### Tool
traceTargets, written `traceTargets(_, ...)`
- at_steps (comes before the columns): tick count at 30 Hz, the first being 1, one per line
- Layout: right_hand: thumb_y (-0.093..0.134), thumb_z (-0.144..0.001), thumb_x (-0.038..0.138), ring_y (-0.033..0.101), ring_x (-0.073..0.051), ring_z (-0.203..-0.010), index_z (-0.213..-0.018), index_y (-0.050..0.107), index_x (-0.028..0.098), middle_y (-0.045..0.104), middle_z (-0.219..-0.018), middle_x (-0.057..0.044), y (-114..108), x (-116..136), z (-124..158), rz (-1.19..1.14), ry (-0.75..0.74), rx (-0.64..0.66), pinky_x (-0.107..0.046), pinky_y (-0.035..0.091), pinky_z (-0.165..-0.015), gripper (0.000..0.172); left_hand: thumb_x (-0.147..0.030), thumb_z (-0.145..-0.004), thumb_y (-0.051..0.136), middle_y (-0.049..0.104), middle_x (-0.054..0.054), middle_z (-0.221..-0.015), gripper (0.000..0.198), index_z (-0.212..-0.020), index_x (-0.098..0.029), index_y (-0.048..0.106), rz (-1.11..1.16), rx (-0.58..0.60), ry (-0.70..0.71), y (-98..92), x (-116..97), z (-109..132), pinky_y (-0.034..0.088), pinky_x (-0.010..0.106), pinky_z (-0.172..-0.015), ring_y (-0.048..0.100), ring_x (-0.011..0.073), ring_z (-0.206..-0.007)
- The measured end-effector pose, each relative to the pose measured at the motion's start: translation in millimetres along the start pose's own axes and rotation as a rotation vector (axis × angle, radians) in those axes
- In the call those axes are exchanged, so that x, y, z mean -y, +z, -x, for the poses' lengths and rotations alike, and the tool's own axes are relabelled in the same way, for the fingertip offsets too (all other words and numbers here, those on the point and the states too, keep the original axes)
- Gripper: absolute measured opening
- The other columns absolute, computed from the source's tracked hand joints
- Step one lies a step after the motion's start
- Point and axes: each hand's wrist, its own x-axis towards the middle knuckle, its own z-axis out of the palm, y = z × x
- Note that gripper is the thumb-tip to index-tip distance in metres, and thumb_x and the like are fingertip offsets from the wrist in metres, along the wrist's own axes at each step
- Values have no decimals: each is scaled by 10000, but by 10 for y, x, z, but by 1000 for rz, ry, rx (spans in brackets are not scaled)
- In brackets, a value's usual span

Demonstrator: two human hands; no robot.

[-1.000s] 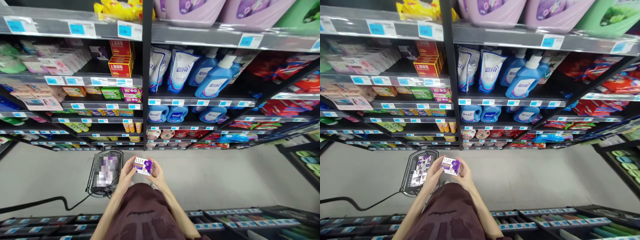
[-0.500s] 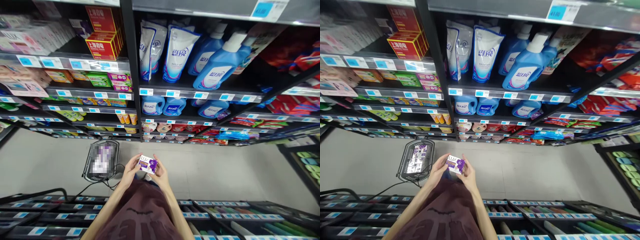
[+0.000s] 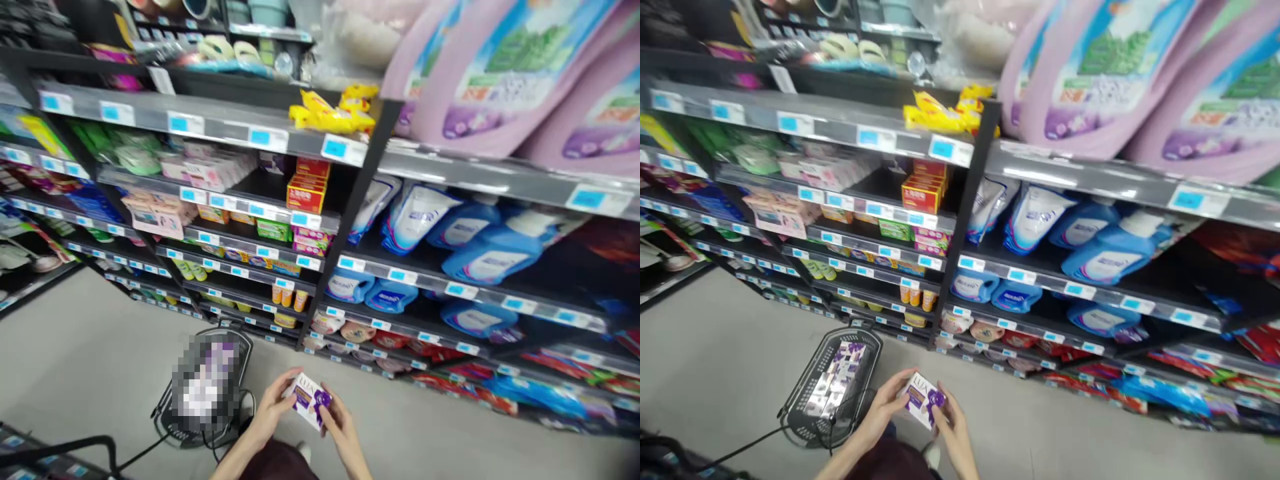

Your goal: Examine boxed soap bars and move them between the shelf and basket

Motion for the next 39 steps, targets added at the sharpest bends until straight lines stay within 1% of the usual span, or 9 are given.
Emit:
traceTargets(4, 729, -752, 592, 675, -254, -750, -1172, 686, 258, 730, -943, -75, 483, 147, -470, 103, -41, 84, -292, 503, -499, 539, -411, -794, 737, 597, 88, -1405, 436, -1212, -295, 700, -15, 8, 90, -529, -251, -153, 362, 465, -1129, 494, 348, -1329)
traceTargets(7, 748, -763, 516, 676, -252, -794, -1117, 696, 245, 717, -911, -61, 821, 548, -802, 305, -111, 227, -302, 536, -562, 449, -378, -805, 740, 567, 79, -1441, 530, -1319, -336, 617, 60, -46, 177, -927, -381, -243, 373, 474, -1129, 484, 334, -1345)
traceTargets(10, 772, -763, 418, 676, -277, -905, -1155, 689, 254, 720, -1021, -75, 1101, 1179, -1102, 574, -264, 206, -372, 582, -740, 433, -383, -838, 707, 493, 60, -1510, 590, -1399, -382, 523, 174, -157, 236, -1265, -432, -299, 428, 455, -1089, 466, 328, -1363)
traceTargets(13, 747, -799, 369, 661, -294, -1009, -1161, 683, 263, 705, -1114, -87, 1330, 1947, -1350, 784, -465, 170, -406, 556, -883, 382, -451, -862, 662, 558, 86, -1447, 541, -1383, -365, 543, 219, -221, 182, -1543, -424, -312, 513, 429, -972, 560, 333, -1258)
traceTargets(19, 678, -868, 318, 670, -221, -980, -1231, 573, 196, 677, -1126, -92, 1799, 3380, -1751, 930, -873, 37, -345, 556, -870, 397, -551, -807, 689, 708, 109, -1200, 540, -1275, -288, 635, 166, -195, 42, -1993, -325, -269, 525, 371, -840, 660, 304, -1044)
traceTargets(22, 631, -889, 293, 650, -242, -1056, -1245, 554, 204, 664, -1184, -96, 2071, 3859, -1995, 1028, -1023, 15, -392, 537, -919, 375, -589, -804, 671, 733, 104, -1104, 548, -1240, -258, 641, 112, -131, -12, -2181, -262, -257, 511, 367, -819, 670, 291, -984)
traceTargets(25, 607, -894, 276, 653, -258, -1002, -1238, 536, 210, 665, -1160, -104, 2282, 4141, -2281, 1184, -1081, -2, -414, 528, -908, 357, -599, -822, 641, 740, 96, -1036, 534, -1222, -244, 637, 49, -76, -17, -2338, -243, -245, 494, 354, -810, 668, 276, -950)
traceTargets(31, 551, -905, 301, 612, -344, -1086, -1265, 497, 106, 640, -1174, -203, 2449, 4374, -2892, 1479, -1022, -98, -464, 483, -951, 413, -575, -817, 654, 741, 71, -1017, 470, -1166, -260, 663, -13, -76, -24, -2595, -312, -211, 497, 337, -852, 661, 267, -966)
traceTargets(39, 531, -953, 429, 523, -349, -1275, -1336, 542, 119, 556, -1404, -198, 2666, 4696, -3594, 1713, -517, -216, -435, 393, -1077, 492, -587, -787, 674, 746, 70, -971, 486, -1128, -241, 672, 5, -168, 1, -2748, -151, -256, 511, 364, -903, 681, 264, -929)
